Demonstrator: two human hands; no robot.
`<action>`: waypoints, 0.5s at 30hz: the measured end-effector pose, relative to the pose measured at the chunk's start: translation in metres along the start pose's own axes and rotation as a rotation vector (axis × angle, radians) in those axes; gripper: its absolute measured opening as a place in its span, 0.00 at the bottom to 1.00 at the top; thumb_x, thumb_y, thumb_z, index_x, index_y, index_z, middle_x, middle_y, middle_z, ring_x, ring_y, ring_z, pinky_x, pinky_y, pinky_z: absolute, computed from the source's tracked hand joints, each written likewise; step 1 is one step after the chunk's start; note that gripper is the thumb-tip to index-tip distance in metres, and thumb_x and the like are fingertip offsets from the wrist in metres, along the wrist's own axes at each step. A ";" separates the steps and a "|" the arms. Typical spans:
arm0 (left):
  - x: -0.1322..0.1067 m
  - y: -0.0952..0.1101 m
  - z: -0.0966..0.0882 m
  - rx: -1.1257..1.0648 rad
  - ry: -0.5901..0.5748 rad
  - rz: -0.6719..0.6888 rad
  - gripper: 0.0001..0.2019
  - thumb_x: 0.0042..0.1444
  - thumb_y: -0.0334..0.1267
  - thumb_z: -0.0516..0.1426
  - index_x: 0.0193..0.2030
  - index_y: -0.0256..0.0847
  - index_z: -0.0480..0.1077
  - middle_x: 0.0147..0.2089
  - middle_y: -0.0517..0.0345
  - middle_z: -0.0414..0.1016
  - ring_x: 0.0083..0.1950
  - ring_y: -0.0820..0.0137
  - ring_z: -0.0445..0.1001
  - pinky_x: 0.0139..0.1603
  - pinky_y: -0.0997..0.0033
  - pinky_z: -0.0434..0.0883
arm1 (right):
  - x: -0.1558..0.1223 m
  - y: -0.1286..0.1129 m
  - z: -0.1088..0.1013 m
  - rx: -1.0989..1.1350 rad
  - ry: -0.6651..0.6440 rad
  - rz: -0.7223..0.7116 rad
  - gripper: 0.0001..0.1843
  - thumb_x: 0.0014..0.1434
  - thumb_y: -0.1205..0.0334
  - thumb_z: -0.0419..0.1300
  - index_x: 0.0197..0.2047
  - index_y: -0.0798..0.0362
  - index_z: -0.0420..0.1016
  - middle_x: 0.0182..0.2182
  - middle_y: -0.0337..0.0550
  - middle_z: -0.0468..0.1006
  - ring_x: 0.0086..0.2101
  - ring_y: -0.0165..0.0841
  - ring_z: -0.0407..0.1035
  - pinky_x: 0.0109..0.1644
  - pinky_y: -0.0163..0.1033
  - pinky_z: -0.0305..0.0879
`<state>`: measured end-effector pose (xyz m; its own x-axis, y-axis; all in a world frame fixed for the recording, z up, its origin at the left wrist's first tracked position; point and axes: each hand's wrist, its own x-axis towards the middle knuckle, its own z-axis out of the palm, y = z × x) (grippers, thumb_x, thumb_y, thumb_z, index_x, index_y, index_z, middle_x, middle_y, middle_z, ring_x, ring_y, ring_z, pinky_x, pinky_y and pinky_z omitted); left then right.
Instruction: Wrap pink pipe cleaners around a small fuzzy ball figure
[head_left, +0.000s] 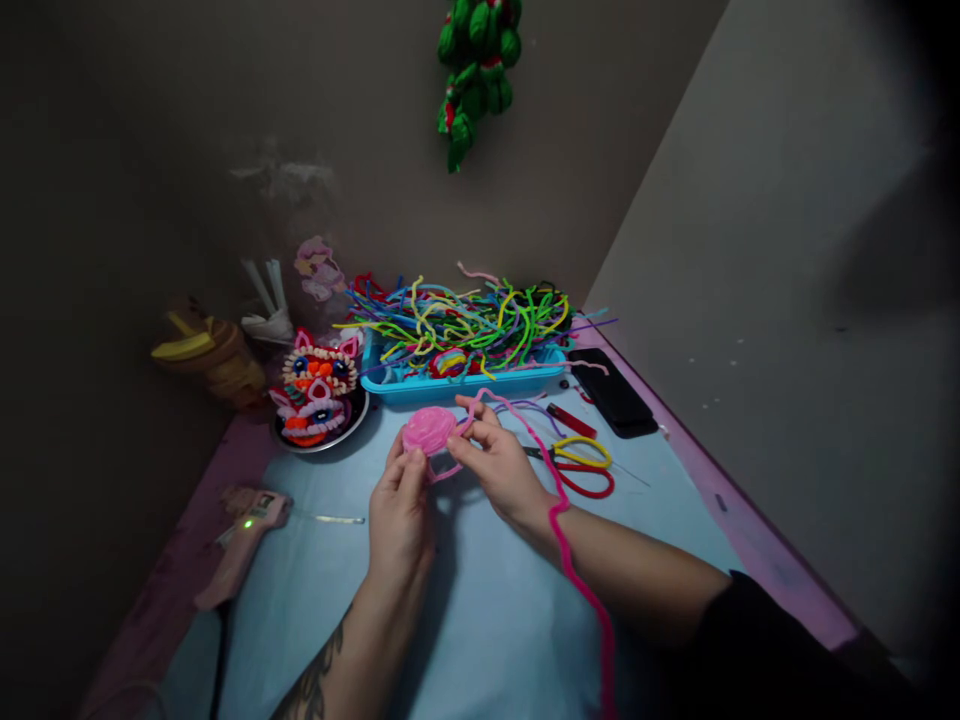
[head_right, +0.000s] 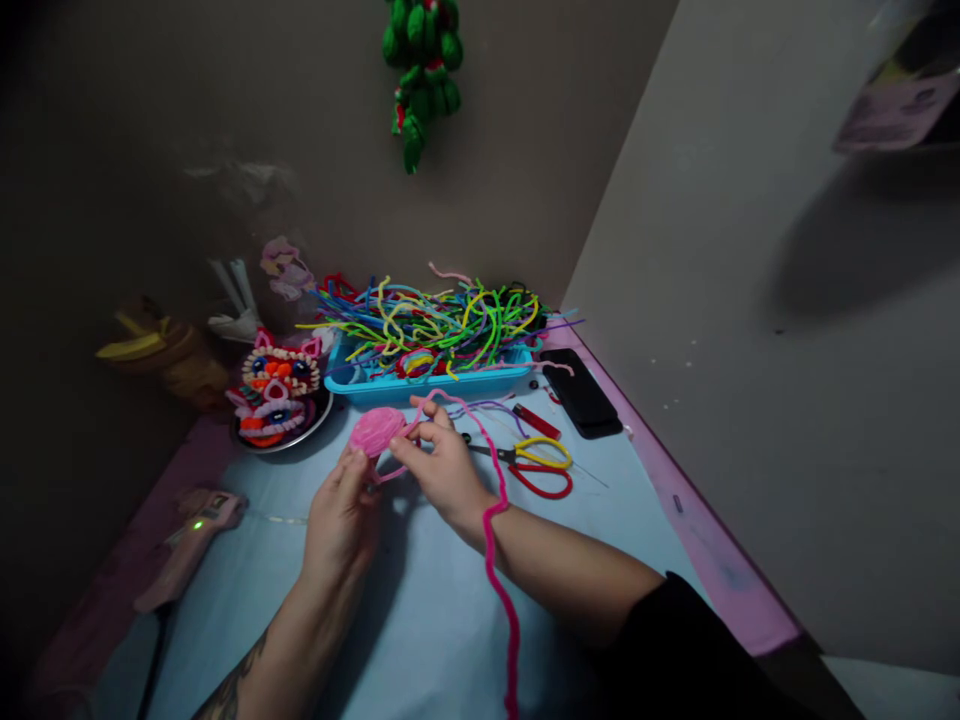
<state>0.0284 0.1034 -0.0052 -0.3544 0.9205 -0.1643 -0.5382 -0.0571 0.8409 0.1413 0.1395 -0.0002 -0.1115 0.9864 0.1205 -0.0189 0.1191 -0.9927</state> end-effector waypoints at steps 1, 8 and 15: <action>-0.001 0.000 0.000 0.012 0.005 0.021 0.11 0.45 0.44 0.68 0.29 0.39 0.77 0.57 0.51 0.72 0.57 0.63 0.69 0.53 0.72 0.67 | -0.001 0.000 0.000 -0.004 0.009 -0.006 0.09 0.55 0.55 0.63 0.27 0.52 0.74 0.63 0.48 0.61 0.65 0.41 0.52 0.68 0.49 0.46; -0.002 -0.005 -0.006 0.104 0.037 -0.026 0.12 0.48 0.47 0.66 0.32 0.40 0.78 0.54 0.49 0.74 0.53 0.65 0.72 0.46 0.72 0.68 | 0.000 -0.004 -0.003 -0.059 0.119 -0.086 0.10 0.56 0.55 0.62 0.28 0.52 0.73 0.59 0.49 0.62 0.61 0.41 0.57 0.66 0.47 0.51; -0.006 0.003 -0.007 0.311 0.088 0.223 0.16 0.46 0.42 0.68 0.41 0.42 0.73 0.41 0.57 0.76 0.37 0.73 0.72 0.40 0.75 0.69 | 0.002 -0.001 -0.005 -0.072 0.189 -0.133 0.08 0.56 0.56 0.62 0.31 0.51 0.74 0.51 0.48 0.63 0.57 0.41 0.60 0.63 0.47 0.54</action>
<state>0.0237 0.0947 -0.0055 -0.5082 0.8612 0.0080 -0.1874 -0.1196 0.9750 0.1463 0.1419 0.0009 0.0757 0.9642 0.2540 0.0508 0.2507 -0.9667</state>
